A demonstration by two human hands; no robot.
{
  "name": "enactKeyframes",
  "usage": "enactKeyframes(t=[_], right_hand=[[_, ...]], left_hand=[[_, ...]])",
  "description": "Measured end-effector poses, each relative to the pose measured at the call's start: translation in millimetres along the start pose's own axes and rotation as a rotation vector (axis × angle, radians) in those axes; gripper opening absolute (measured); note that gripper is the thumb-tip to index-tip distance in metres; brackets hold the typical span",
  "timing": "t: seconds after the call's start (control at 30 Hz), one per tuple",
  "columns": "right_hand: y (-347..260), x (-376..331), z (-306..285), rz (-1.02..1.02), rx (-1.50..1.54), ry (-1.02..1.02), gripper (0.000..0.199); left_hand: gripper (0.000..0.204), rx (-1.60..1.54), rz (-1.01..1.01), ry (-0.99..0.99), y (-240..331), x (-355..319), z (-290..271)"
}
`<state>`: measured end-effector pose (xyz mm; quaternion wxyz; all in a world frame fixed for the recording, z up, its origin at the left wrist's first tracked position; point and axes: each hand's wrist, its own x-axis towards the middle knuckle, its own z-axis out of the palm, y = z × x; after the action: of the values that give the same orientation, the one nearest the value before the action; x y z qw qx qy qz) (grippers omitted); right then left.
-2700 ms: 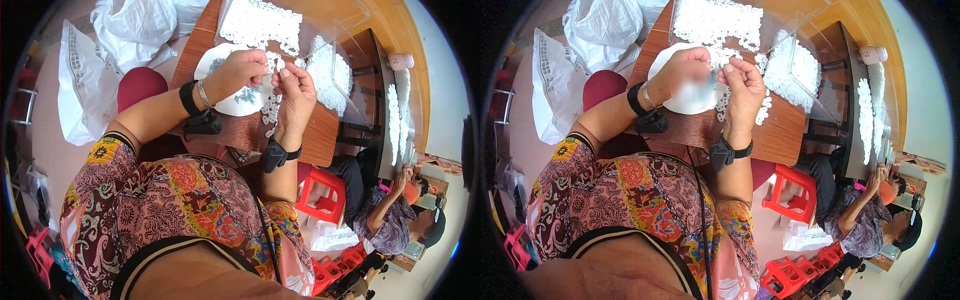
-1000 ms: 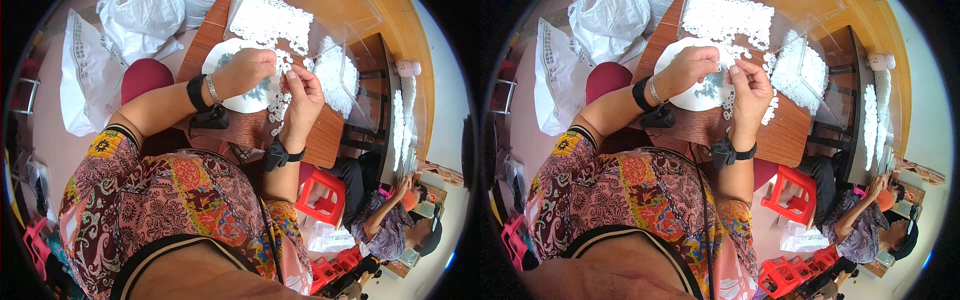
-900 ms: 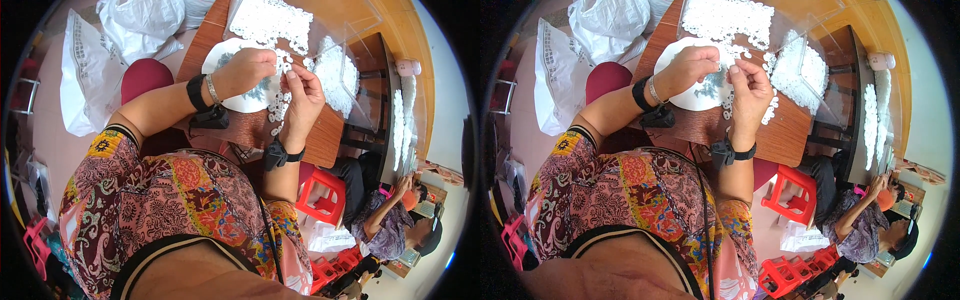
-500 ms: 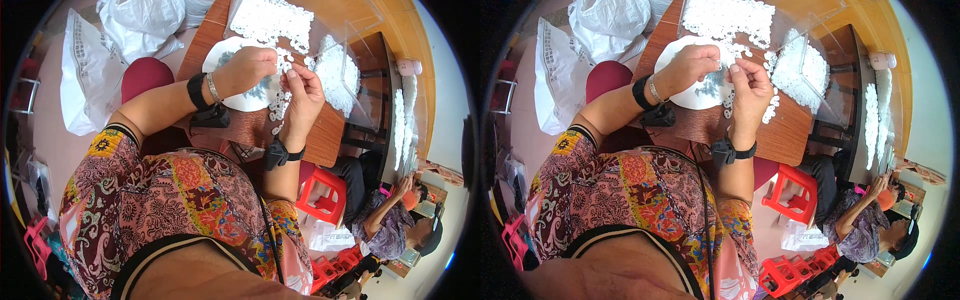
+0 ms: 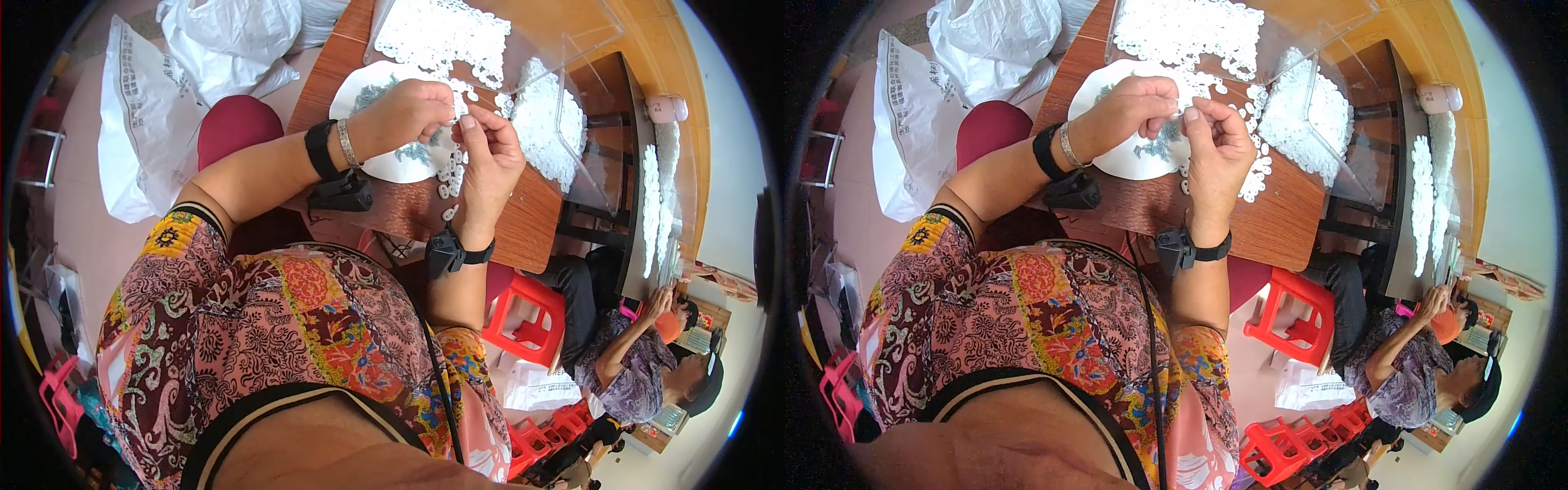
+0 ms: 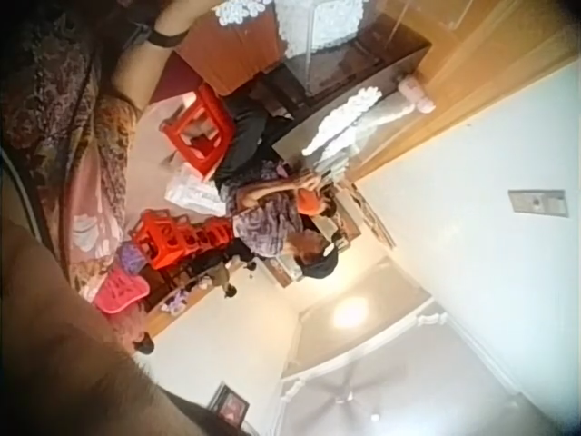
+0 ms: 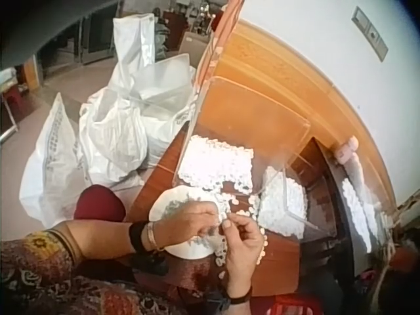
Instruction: Assembling small white plastic components by manually inserting metal pins into them.
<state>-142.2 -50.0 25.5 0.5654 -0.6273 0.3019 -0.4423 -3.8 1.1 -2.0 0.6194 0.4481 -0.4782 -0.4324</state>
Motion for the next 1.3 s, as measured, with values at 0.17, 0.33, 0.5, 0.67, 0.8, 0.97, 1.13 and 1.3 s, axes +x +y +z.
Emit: enactKeyframes(t=[0.17,0.33,0.5,0.67,0.8,0.97,1.13,1.3], right_hand=[[-1,1,-2,-0.005,-0.069,-0.057,0.012],[-1,1,1,-0.041,-0.14,-0.082,0.015],[5,3,7,-0.346,-0.573,-0.1,0.03],[2,2,7,-0.413,-0.75,-0.083,0.026],[2,-1,9,-0.37,-0.73,-0.093,0.022],[2,-4,10,-0.332,-0.685,-0.079,0.02],[3,-2,11,-0.345,-0.69,-0.084,0.017],[-1,-1,12,-0.381,-0.668,-0.09,0.018]], left_hand=[[0.025,-0.084,-0.06,-0.069,-2,2,-2],[0.025,-0.044,-0.044,-0.011,-3,2,-2],[0.026,-0.061,-0.081,0.053,-1,1,1],[0.024,-0.094,-0.025,0.072,-4,3,2],[0.024,-0.111,0.002,0.075,-6,4,-1],[0.028,-0.08,-0.061,0.038,-4,1,0],[0.027,-0.102,-0.055,0.067,-2,-1,0],[0.025,-0.127,-0.003,0.071,-2,-2,0]])
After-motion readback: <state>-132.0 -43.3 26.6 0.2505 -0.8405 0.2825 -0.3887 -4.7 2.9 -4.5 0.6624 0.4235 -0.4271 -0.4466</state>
